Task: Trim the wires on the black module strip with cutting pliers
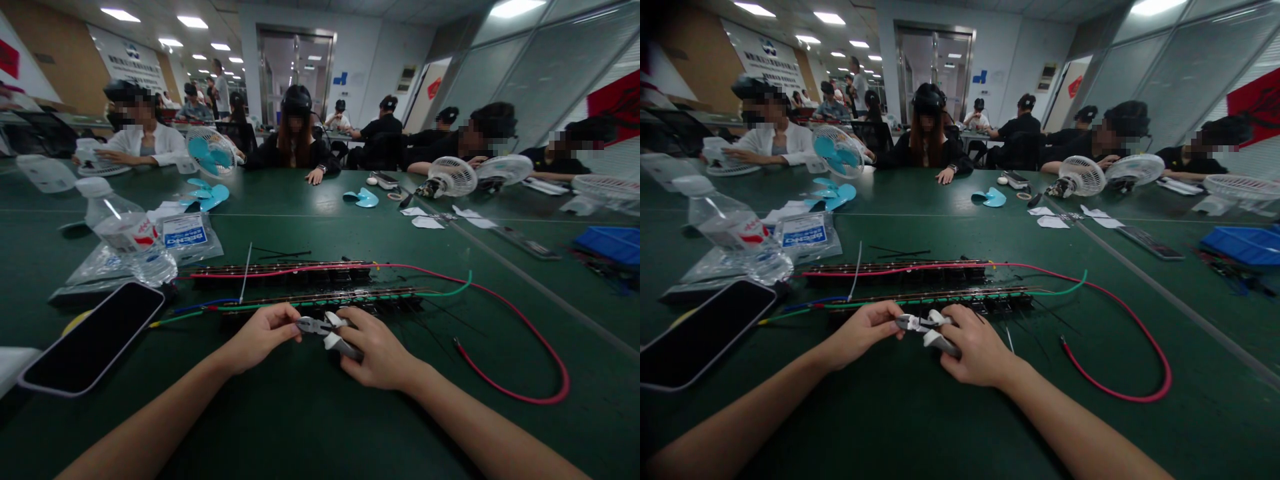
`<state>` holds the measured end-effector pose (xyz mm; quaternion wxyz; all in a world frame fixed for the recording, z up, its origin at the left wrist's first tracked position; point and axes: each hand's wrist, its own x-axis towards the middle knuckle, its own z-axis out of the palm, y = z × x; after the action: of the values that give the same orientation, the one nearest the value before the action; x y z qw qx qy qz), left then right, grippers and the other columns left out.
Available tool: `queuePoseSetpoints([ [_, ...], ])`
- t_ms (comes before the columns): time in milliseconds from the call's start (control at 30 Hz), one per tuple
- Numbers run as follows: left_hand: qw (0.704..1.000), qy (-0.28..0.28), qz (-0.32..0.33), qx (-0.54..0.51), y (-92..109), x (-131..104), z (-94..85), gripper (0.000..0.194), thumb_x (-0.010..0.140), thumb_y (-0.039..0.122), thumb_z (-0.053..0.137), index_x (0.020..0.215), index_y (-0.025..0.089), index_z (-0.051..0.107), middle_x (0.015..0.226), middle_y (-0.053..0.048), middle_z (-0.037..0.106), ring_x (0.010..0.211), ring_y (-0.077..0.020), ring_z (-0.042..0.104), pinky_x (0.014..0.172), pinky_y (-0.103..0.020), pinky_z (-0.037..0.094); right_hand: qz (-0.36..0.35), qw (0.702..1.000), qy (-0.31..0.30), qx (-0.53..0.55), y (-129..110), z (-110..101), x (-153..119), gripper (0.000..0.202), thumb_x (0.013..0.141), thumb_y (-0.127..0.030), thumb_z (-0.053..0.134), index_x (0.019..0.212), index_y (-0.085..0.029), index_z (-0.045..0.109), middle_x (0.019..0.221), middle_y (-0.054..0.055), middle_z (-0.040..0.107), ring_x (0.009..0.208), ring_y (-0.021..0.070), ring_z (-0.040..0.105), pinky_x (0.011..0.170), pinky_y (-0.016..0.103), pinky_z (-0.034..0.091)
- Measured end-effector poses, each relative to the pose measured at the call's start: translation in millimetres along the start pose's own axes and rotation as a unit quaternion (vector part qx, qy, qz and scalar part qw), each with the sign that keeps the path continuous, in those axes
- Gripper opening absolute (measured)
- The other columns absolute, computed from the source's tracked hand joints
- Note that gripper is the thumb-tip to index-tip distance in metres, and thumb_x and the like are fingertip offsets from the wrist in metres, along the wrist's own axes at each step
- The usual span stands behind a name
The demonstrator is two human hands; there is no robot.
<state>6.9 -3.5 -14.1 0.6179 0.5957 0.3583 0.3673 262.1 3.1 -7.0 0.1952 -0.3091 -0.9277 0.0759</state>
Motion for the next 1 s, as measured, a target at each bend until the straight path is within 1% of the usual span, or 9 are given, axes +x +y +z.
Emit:
queuePoseSetpoints([
  [300, 1.000, -0.005, 0.009, 0.013, -3.2, 0.2, -2.4, 0.007, 0.087, 0.021, 0.060, 0.088, 0.015, 0.060, 0.080, 0.000, 0.060, 0.079, -0.0149, 0.055, 0.078, -0.030, 0.041, -0.008, 1.000, 0.013, -0.001, -2.7, -1.8, -0.4, 0.027, 0.071, -0.019, 0.059, 0.098, -0.016, 0.063, 0.117, 0.015, 0.054, 0.103, 0.0271, 0.052, 0.087, 0.045, 0.048],
  [533, 1.000, 0.006, -0.001, 0.002, -1.5, -0.7, -0.6, 0.011, 0.085, 0.025, 0.063, 0.089, 0.015, 0.060, 0.081, -0.001, 0.060, 0.079, -0.0156, 0.055, 0.077, -0.031, 0.042, -0.010, 1.000, 0.029, -0.003, 0.0, 1.2, -0.9, 0.028, 0.070, -0.018, 0.058, 0.097, -0.016, 0.062, 0.116, 0.015, 0.054, 0.104, 0.0275, 0.052, 0.087, 0.046, 0.047],
  [733, 1.000, 0.021, -0.001, -0.010, -2.5, 0.0, -0.2, 0.014, 0.084, 0.028, 0.065, 0.088, 0.015, 0.060, 0.078, 0.000, 0.059, 0.077, -0.0153, 0.054, 0.076, -0.030, 0.042, -0.015, 0.999, 0.037, -0.005, 0.5, 2.2, -1.1, 0.029, 0.069, -0.018, 0.057, 0.098, -0.016, 0.062, 0.116, 0.015, 0.054, 0.102, 0.0271, 0.052, 0.086, 0.045, 0.048],
  [867, 1.000, 0.008, 0.004, -0.014, -3.9, 0.2, -1.3, 0.012, 0.085, 0.026, 0.063, 0.088, 0.015, 0.060, 0.077, 0.000, 0.057, 0.076, -0.0147, 0.052, 0.075, -0.029, 0.040, -0.015, 0.999, 0.027, -0.014, -0.8, 0.7, -1.2, 0.036, 0.069, -0.018, 0.058, 0.105, -0.016, 0.062, 0.118, 0.015, 0.053, 0.105, 0.0283, 0.051, 0.089, 0.046, 0.046],
  [1000, 0.999, -0.012, 0.011, -0.033, -6.5, -0.4, -2.2, 0.010, 0.086, 0.025, 0.061, 0.087, 0.015, 0.059, 0.079, 0.000, 0.055, 0.077, -0.0146, 0.050, 0.075, -0.028, 0.039, -0.014, 0.999, 0.017, -0.029, -2.5, -0.2, -1.2, 0.042, 0.069, -0.020, 0.059, 0.111, -0.018, 0.061, 0.122, 0.016, 0.051, 0.109, 0.0304, 0.050, 0.092, 0.051, 0.043],
])
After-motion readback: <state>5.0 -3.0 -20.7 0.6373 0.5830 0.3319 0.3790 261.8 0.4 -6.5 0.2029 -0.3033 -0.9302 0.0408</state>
